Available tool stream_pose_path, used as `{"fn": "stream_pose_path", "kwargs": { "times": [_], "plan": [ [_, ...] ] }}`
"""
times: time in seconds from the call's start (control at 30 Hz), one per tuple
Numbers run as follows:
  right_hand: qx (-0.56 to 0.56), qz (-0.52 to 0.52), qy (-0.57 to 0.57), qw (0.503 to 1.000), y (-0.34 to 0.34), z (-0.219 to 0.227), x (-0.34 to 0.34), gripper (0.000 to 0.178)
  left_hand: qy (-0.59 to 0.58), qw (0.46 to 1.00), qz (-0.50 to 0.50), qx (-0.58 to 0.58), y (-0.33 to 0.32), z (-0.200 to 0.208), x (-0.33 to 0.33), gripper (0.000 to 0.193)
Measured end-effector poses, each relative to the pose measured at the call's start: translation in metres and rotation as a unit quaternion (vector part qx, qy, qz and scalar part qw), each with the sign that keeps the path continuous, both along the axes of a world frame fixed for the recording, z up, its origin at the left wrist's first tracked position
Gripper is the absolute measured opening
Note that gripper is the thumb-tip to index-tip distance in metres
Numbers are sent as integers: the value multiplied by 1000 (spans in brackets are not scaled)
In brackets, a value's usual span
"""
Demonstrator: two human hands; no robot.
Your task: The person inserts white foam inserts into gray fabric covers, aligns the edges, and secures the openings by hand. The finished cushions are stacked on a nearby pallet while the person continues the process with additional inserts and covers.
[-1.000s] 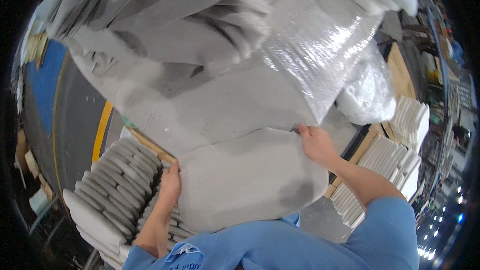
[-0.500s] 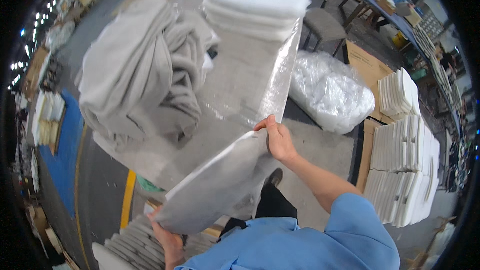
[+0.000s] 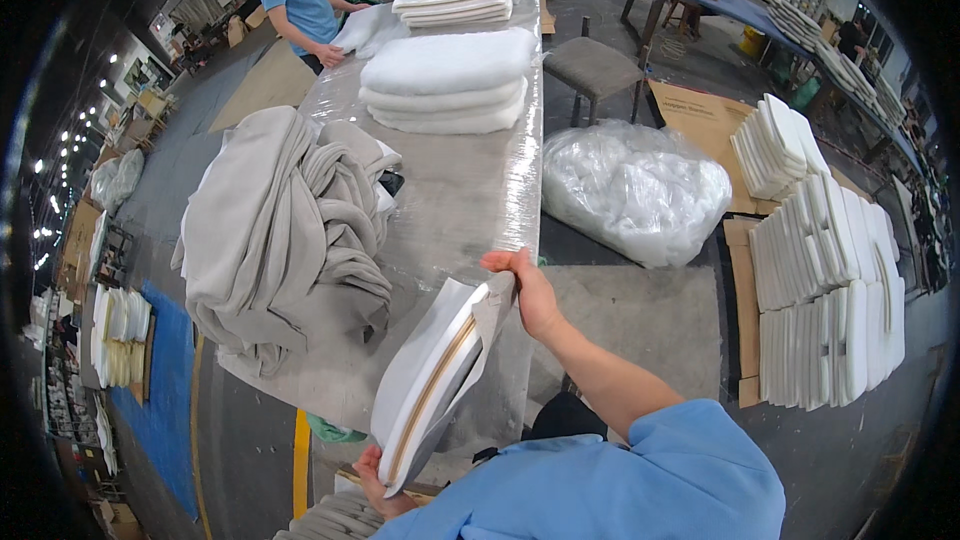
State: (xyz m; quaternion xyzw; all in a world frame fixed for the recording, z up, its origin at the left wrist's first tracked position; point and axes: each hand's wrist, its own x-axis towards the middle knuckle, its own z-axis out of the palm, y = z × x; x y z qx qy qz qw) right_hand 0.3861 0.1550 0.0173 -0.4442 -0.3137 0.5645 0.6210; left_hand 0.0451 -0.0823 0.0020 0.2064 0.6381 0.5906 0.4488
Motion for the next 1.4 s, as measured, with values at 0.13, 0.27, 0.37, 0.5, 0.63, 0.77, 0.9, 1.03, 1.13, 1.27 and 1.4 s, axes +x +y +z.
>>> {"fn": "stream_pose_path", "kwargs": {
  "times": [0.13,0.27,0.37,0.5,0.63,0.77,0.9,1.03,1.13,1.27,1.4],
  "plan": [
    [11,17,-228,973,-6,-23,-3,25,-26,999,29,-4,6,8,-2,64],
    [-2,-54,-183,982,-4,-41,27,26,-103,991,18,82,21,-4,-10,66],
    [-33,-44,-141,988,-8,-44,28,42,-122,985,45,110,10,-11,-3,68],
    [-48,-24,-123,991,-5,-36,20,45,-142,983,79,83,0,-27,2,70],
    [-54,-24,-137,989,-6,-28,16,46,-142,982,109,61,-2,-36,6,72],
    [-35,-16,-186,982,-9,-29,24,49,-140,985,93,35,-4,-37,5,75],
    [-58,-42,-161,984,-12,-38,24,51,-177,983,48,13,-2,-37,3,78],
    [-124,-89,-14,988,26,-42,12,51,-220,973,-60,24,0,-6,10,80],
    [-44,-128,-23,990,75,-29,-8,52,-252,964,-84,14,18,1,24,76],
    [-59,-149,-16,987,98,-13,-1,51,-153,966,-204,-44,40,-33,52,63],
    [-54,-147,-11,988,67,-4,22,54,-162,885,-424,-106,76,-33,63,61]
  ]
}}
